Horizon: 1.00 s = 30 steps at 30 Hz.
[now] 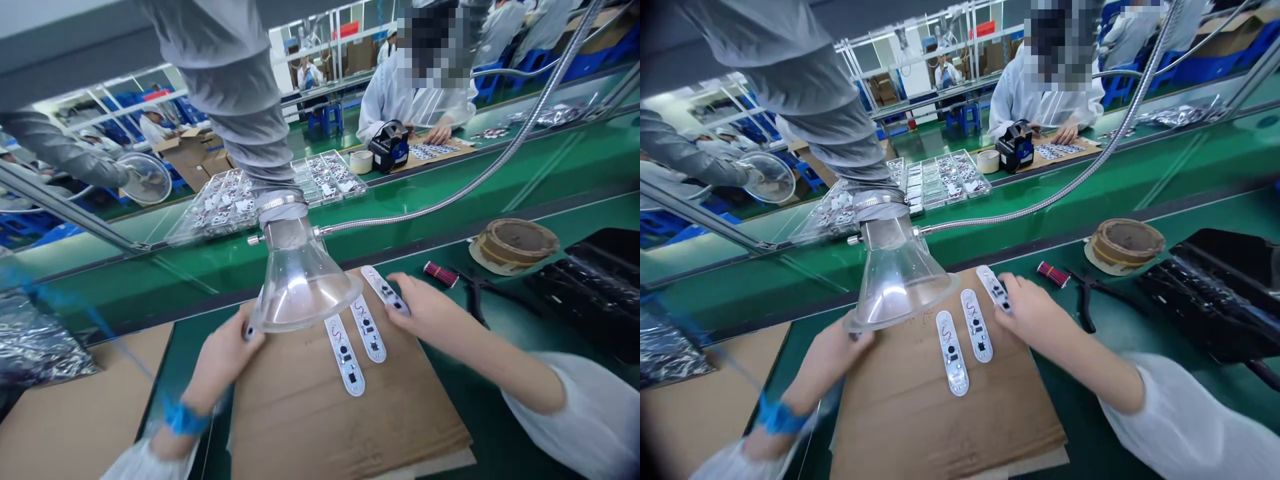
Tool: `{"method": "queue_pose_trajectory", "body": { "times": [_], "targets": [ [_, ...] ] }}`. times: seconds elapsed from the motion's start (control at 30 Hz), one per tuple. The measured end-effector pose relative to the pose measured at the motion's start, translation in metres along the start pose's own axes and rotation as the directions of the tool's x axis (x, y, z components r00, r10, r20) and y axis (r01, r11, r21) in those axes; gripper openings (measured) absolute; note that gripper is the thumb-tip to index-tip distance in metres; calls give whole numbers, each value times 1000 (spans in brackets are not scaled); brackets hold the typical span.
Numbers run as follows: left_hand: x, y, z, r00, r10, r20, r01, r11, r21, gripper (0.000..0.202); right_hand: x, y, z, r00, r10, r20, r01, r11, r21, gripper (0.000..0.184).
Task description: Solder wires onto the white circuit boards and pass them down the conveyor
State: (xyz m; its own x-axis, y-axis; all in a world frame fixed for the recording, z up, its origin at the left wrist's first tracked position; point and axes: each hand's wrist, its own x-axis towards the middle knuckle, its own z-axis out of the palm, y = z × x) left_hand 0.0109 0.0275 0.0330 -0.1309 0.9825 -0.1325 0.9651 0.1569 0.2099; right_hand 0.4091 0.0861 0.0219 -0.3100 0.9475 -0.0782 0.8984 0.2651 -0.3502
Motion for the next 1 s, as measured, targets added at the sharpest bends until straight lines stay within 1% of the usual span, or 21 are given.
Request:
{"method": "queue_pose_trajectory", "body": {
  "times": [0.03, 0.1, 0.17, 0.23, 0.33, 0.37, 0.43, 0.53, 0.63, 0.73, 0.87, 0.93, 1.0],
  "targets": [
    [-19, -2, 8, 997, -47, 55, 46, 999, 24, 32, -18, 4, 12, 999, -33, -13, 33, 999, 2, 49],
    [-54, 2, 22, 989, -43, 143, 40, 999, 24, 29, -41, 4, 36, 992, -116, -39, 117, 993, 1, 48],
    [-79, 18, 32, 975, -9, 221, 7, 1000, 11, 30, -50, -6, 54, 976, -206, -71, 204, 979, -23, 48],
    [-90, 43, 35, 965, 21, 262, -24, 1000, 8, 32, -50, -22, 64, 954, -286, -94, 280, 957, -71, 51],
    [-87, 76, 32, 958, 41, 283, -59, 997, 56, 39, -44, -46, 67, 924, -372, -86, 359, 924, -132, 53],
    [-83, 83, 30, 960, 38, 278, -67, 993, 96, 42, -42, -52, 67, 919, -387, -78, 374, 917, -137, 51],
    [-74, 87, 26, 967, 22, 252, -65, 985, 163, 47, -39, -61, 66, 919, -388, -69, 377, 917, -131, 51],
    [-58, 79, 23, 982, 9, 191, -44, 982, 184, 47, -35, -65, 64, 914, -403, -40, 396, 911, -116, 57],
    [-46, 70, 24, 991, 20, 133, -41, 987, 154, 48, -34, -64, 63, 872, -489, 22, 488, 867, -99, 53],
    [-45, 66, 28, 994, 26, 106, -40, 991, 130, 47, -31, -61, 62, 834, -550, 46, 552, 830, -84, 49],
    [-48, 57, 32, 991, 81, 108, -86, 995, 48, 41, -22, -58, 59, 823, -569, 15, 566, 815, -123, 48],
    [-43, 48, 31, 992, 93, 91, -95, 995, 22, 39, -17, -57, 58, 820, -572, 16, 569, 812, -131, 48],
    [-35, 42, 30, 994, 82, 73, -84, 996, 30, 37, -14, -58, 57, 822, -569, 17, 567, 815, -123, 48]
  ]
}}
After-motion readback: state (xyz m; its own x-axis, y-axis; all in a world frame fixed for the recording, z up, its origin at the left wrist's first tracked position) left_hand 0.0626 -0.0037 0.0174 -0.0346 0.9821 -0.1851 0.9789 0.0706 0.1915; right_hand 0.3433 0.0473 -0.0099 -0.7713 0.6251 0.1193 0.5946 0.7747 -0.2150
